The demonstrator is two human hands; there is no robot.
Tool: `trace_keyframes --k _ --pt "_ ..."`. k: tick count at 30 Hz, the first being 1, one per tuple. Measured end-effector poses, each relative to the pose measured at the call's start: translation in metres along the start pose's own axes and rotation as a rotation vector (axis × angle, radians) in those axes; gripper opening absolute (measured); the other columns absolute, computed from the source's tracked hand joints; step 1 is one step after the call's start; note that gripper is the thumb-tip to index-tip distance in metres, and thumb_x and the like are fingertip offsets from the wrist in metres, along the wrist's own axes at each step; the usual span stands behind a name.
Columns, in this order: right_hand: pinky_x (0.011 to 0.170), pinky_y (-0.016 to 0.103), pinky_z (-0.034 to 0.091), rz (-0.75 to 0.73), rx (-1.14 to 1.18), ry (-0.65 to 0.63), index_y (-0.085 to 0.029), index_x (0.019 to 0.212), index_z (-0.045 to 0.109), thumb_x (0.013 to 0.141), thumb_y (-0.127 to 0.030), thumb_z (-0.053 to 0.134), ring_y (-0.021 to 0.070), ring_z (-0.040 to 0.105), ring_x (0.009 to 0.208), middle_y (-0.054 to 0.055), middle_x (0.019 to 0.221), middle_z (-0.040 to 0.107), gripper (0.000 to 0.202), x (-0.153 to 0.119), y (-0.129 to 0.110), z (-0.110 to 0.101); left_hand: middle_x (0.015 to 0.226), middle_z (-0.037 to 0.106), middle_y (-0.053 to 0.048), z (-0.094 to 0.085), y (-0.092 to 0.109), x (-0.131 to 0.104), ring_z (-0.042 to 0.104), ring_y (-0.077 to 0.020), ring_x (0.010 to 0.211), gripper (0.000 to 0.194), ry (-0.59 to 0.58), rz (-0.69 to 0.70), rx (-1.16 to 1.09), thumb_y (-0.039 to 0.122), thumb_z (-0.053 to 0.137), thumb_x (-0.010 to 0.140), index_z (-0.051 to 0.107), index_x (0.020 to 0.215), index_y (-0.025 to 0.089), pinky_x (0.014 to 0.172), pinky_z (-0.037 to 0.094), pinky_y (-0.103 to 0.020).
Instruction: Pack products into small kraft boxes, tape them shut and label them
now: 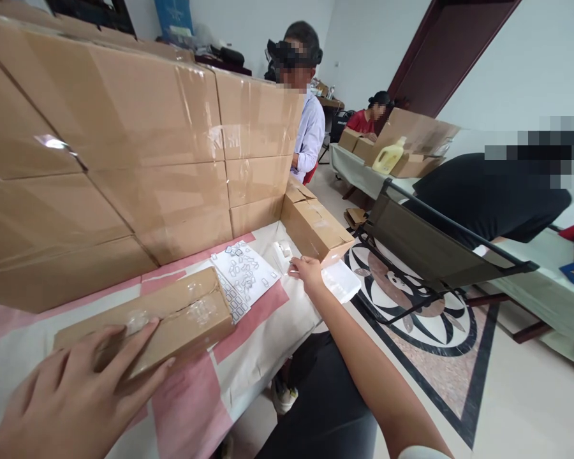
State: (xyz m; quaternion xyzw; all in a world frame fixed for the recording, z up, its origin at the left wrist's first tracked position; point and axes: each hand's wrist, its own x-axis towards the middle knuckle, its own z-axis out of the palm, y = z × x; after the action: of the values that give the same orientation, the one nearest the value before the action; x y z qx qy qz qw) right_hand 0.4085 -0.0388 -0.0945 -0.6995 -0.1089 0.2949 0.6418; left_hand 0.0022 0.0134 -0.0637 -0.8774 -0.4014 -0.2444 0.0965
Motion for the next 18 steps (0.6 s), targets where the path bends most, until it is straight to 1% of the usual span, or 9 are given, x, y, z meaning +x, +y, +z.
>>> trace_keyframes --k 2,5,7,9,12,16,17,18 --pt "0.068 0.028 0.063 0.01 0.017 -0.002 -0.022 0.054 0.038 0.07 -0.023 0.083 0.0143 0.064 0.063 -0.003 0.055 0.051 0.047 -0.001 -0.001 -0.003 0.13 0.062 -0.011 0.0 0.0 0.001 0.057 -0.0391 0.107 0.066 0.011 0.01 -0.008 0.058 0.056 0.09 0.045 0.153 0.041 0.095 0.047 -0.059" --pt "0.075 0.028 0.063 0.035 0.032 -0.008 -0.021 0.055 0.042 0.068 -0.022 0.083 0.0171 0.07 0.072 0.0 0.062 0.061 0.044 -0.001 -0.003 -0.009 0.127 0.063 -0.011 0.001 0.0 0.001 0.057 -0.0383 0.105 0.063 0.019 0.015 0.002 0.058 0.055 0.089 0.048 0.15 0.042 0.09 0.048 -0.057" --pt "0.079 0.027 0.063 0.052 0.041 -0.011 -0.021 0.056 0.043 0.067 -0.02 0.083 0.0184 0.073 0.078 0.003 0.068 0.067 0.041 0.0 -0.004 -0.012 0.129 0.063 -0.012 0.003 -0.001 -0.001 0.057 -0.04 0.106 0.066 0.018 0.002 0.018 0.06 0.053 0.089 0.047 0.152 0.04 0.088 0.048 -0.057" --pt "0.079 0.028 0.064 0.068 0.048 -0.011 -0.021 0.056 0.045 0.067 -0.016 0.082 0.0194 0.074 0.08 0.004 0.072 0.07 0.039 0.0 -0.005 -0.014 0.133 0.062 -0.013 0.007 -0.002 -0.004 0.057 -0.0422 0.108 0.07 0.014 -0.01 0.027 0.062 0.053 0.089 0.045 0.154 0.038 0.088 0.048 -0.059" --pt "0.072 0.03 0.065 0.098 0.049 0.004 -0.019 0.059 0.049 0.066 -0.01 0.078 0.0212 0.075 0.076 0.007 0.074 0.072 0.031 0.0 -0.006 -0.014 0.137 0.061 -0.012 0.013 -0.006 -0.009 0.057 -0.0433 0.11 0.075 0.008 -0.029 0.028 0.066 0.056 0.086 0.044 0.155 0.04 0.088 0.048 -0.058" --pt "0.067 0.032 0.066 0.132 0.052 0.033 -0.018 0.059 0.051 0.064 -0.004 0.074 0.0215 0.074 0.069 0.007 0.067 0.071 0.027 -0.001 -0.008 -0.01 0.136 0.062 -0.01 0.015 -0.008 -0.009 0.057 -0.0411 0.108 0.074 0.004 -0.042 0.011 0.066 0.06 0.084 0.046 0.153 0.043 0.086 0.045 -0.055" --pt "0.067 0.032 0.066 0.135 0.054 0.037 -0.018 0.058 0.051 0.063 -0.003 0.073 0.021 0.073 0.068 0.007 0.065 0.07 0.027 -0.001 -0.008 -0.01 0.135 0.063 -0.009 0.015 -0.008 -0.009 0.057 -0.0404 0.106 0.074 0.01 -0.054 -0.018 0.065 0.062 0.084 0.047 0.153 0.044 0.086 0.044 -0.054" --pt "0.067 0.031 0.066 0.135 0.057 0.039 -0.018 0.058 0.051 0.063 -0.003 0.073 0.0204 0.073 0.067 0.007 0.064 0.07 0.027 -0.001 -0.008 -0.009 0.134 0.063 -0.01 0.014 -0.008 -0.008 0.057 -0.0401 0.105 0.072 0.018 -0.063 -0.105 0.063 0.065 0.083 0.049 0.151 0.044 0.086 0.043 -0.054"
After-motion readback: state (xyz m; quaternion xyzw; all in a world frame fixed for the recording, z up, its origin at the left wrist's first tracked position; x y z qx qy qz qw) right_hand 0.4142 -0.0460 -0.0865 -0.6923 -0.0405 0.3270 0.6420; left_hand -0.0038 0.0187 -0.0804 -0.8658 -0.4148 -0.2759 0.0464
